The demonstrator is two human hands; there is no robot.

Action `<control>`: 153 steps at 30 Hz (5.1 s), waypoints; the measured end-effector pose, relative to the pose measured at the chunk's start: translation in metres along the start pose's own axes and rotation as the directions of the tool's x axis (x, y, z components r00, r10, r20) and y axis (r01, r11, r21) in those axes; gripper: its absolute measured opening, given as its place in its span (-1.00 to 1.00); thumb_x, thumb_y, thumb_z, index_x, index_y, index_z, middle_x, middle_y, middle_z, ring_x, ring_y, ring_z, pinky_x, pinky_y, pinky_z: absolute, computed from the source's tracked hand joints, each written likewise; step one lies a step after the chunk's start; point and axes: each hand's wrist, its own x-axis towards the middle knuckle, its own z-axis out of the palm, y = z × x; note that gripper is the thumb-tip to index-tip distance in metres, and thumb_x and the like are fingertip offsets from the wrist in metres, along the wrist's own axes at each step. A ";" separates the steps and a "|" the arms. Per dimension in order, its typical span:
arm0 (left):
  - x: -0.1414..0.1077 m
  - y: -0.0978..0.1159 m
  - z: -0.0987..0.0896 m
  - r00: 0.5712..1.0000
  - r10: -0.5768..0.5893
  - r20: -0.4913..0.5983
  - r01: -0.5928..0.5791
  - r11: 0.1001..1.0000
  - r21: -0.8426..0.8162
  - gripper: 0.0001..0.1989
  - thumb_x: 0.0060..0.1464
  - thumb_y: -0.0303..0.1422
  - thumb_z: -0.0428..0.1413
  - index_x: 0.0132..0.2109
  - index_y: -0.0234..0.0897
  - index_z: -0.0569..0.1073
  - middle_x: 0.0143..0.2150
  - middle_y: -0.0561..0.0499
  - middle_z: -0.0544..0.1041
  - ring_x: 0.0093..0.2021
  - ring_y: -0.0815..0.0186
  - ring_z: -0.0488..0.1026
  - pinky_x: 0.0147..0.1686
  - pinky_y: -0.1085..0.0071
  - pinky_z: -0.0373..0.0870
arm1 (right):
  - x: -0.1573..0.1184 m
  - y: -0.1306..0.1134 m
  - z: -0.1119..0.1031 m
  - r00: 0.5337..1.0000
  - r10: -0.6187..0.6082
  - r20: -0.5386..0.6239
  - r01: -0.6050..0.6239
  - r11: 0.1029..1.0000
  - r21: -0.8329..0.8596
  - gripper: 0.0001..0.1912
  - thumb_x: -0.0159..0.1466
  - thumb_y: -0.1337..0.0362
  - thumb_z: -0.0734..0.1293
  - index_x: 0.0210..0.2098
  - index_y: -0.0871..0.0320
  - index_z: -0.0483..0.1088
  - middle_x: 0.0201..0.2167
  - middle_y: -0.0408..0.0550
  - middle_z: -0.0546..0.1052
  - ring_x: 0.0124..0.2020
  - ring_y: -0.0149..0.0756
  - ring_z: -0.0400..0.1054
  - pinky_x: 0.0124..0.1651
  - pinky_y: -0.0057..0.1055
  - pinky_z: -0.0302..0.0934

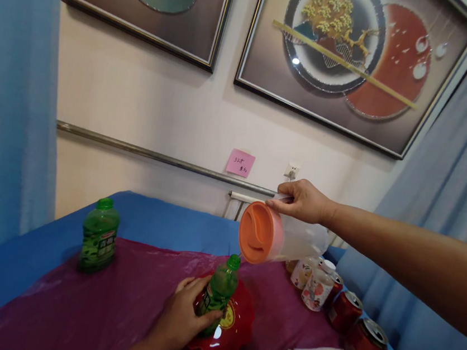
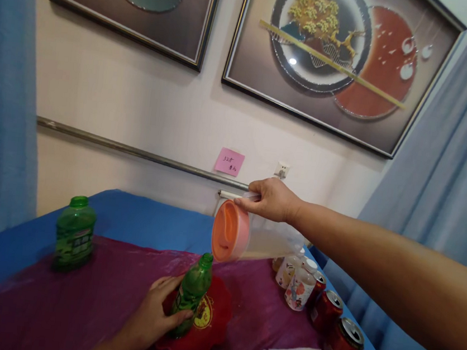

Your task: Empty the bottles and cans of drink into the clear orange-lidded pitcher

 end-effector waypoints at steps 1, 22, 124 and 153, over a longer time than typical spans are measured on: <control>0.000 0.000 0.000 1.000 -0.001 -0.001 0.001 1.000 0.000 -0.33 -0.08 -0.08 0.35 0.20 -0.11 0.49 0.11 -0.14 0.59 0.16 -0.11 0.39 0.23 -0.09 0.27 | 0.000 0.000 0.000 1.000 -0.004 0.000 0.004 1.000 -0.003 -0.47 0.22 -0.11 0.32 -0.62 0.07 0.06 -0.64 -0.30 0.01 -0.55 -0.46 -0.14 -0.46 -0.36 -0.23; 0.001 0.001 0.000 1.000 -0.012 -0.006 0.012 0.999 0.033 -0.33 -0.10 -0.09 0.37 0.19 -0.10 0.50 0.10 -0.11 0.60 0.15 -0.09 0.41 0.21 -0.05 0.32 | 0.000 0.000 -0.002 1.000 -0.009 -0.010 0.009 1.000 -0.014 -0.46 0.22 -0.12 0.32 -0.62 0.07 0.04 -0.65 -0.31 0.02 -0.57 -0.47 -0.11 -0.46 -0.37 -0.21; 0.000 0.008 -0.004 1.000 0.001 0.008 -0.001 1.000 0.008 -0.33 -0.10 -0.12 0.37 0.19 -0.09 0.50 0.12 -0.12 0.59 0.15 -0.10 0.42 0.23 -0.07 0.28 | 0.002 -0.011 -0.001 1.000 -0.010 0.011 0.011 0.997 -0.071 -0.49 0.23 -0.11 0.32 -0.61 0.09 0.12 -0.65 -0.29 0.06 -0.56 -0.45 -0.10 -0.45 -0.35 -0.22; 0.000 0.007 -0.004 1.000 0.014 -0.009 -0.014 1.000 0.023 -0.32 -0.11 -0.07 0.37 0.18 -0.09 0.50 0.09 -0.12 0.61 0.14 -0.09 0.44 0.20 -0.04 0.35 | 0.003 -0.016 -0.003 1.000 -0.017 0.018 0.018 0.995 -0.098 -0.48 0.23 -0.13 0.31 -0.61 0.08 0.11 -0.67 -0.29 0.07 -0.57 -0.46 -0.08 -0.46 -0.36 -0.21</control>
